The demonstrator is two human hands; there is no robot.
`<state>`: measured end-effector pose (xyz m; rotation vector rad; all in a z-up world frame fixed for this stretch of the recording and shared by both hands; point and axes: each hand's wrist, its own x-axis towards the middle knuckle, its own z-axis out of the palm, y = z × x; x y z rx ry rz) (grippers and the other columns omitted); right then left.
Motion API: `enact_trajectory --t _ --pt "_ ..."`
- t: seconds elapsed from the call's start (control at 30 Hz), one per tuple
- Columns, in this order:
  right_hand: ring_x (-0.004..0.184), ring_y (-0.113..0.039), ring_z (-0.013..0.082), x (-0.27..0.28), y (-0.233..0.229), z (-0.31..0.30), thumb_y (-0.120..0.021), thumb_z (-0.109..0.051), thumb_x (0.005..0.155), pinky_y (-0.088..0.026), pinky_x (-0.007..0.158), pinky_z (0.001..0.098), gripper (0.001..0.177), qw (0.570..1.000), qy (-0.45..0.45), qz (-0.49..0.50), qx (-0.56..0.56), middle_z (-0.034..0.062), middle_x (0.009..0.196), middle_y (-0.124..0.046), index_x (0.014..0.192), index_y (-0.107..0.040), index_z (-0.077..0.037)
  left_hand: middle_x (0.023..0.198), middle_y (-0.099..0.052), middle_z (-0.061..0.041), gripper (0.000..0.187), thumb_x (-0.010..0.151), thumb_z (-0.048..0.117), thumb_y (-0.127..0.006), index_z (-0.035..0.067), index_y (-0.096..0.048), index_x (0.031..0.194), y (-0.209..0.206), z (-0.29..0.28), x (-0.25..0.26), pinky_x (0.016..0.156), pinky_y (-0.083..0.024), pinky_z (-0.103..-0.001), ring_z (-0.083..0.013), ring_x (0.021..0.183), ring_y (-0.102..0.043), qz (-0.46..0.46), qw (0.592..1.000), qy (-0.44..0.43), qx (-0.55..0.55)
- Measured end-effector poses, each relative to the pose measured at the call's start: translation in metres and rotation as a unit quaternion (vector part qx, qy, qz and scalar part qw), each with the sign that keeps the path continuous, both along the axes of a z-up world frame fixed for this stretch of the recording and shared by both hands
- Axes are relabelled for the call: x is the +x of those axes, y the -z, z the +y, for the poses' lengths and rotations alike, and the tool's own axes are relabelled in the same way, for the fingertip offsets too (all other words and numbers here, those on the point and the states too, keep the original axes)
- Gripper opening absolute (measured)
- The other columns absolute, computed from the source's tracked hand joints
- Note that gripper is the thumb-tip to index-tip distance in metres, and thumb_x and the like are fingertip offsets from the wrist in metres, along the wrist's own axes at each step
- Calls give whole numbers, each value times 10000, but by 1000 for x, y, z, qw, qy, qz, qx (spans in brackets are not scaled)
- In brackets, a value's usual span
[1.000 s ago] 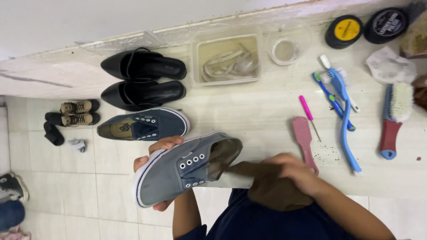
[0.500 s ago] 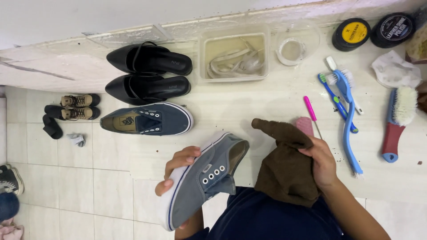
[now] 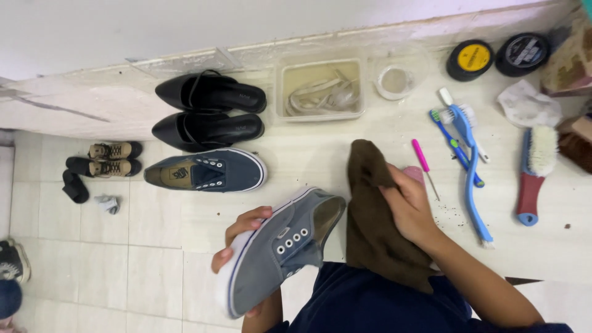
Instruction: The person cleans a gray slip-on shoe using a cloth and a blue brush. They wipe the interior and exterior surfaces, then scrub the upper fabric and white sole with the brush, repeatedly dipping the brush into a small container of liquid.
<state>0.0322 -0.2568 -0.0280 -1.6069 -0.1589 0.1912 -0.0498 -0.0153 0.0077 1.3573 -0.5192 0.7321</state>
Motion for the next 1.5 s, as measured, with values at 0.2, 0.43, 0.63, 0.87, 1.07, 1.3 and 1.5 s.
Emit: enact_trajectory --t 0.2,0.43,0.63,0.87,1.07,1.3,1.5 --pt "1484 -144 329 15 20 12 -501 -151 956 -158 1187 391 633 950 -200 -83 -223 229 1603 -90 1503 -220 1 1270 -505 -166 653 874 539 -591 314 -391 1453 -14 -7 -2 1044 -471 -590 -401 1113 -536 -45 996 -79 -20" --pt "917 -631 334 6 23 -79 -598 -188 940 -501 811 438 219 877 81 -228 -415 151 976 -689 1022 -699 -12 1260 -494 -190 641 939 653 -498 258 -374 1428 -11 -39 36 1030 -485 -594 -364 1135 -530 -53 998 -2 -14" --pt "861 -706 405 9 7 -117 -403 -707 918 -538 602 520 648 703 -4 164 -692 138 968 -715 1042 -629 -112 1267 -477 -229 670 939 622 -535 240 -377 1466 7 -54 55 1063 -453 -628 -430 1177 -515 -41 997 71 10" --pt "605 -553 239 12 -21 -130 -619 -310 942 -431 584 353 308 906 29 93 -412 97 626 -629 781 -672 -52 1268 -491 -190 648 940 640 -514 211 -394 1410 15 -64 59 1080 -447 -635 -404 1181 -521 -57 998 -9 -6" --pt "665 -608 182 28 -54 -115 -525 -92 1036 -532 630 262 84 986 141 -83 -34 167 925 -678 992 -500 -26 1270 -504 -153 637 940 657 -495 183 -409 1358 19 -70 61 1096 -442 -642 -380 1185 -527 -75 995 -70 -18" --pt "996 -665 269 102 -40 -71 -433 -10 1055 -520 723 270 125 964 107 -244 -3 200 1026 -658 1078 -331 -77 1240 -493 -167 589 953 638 -483 162 -436 1298 20 -88 56 1116 -384 -682 -409 1209 -484 -83 989 -114 -43" --pt "1047 -523 301 150 -16 -59 -378 -77 1038 -380 951 405 197 929 16 -275 -248 141 1140 -528 1056 -548 21 1460 -414 -212 481 912 490 -625 176 -480 1246 20 -69 17 1120 -398 -614 -554 1418 -349 58 994 -82 -31"
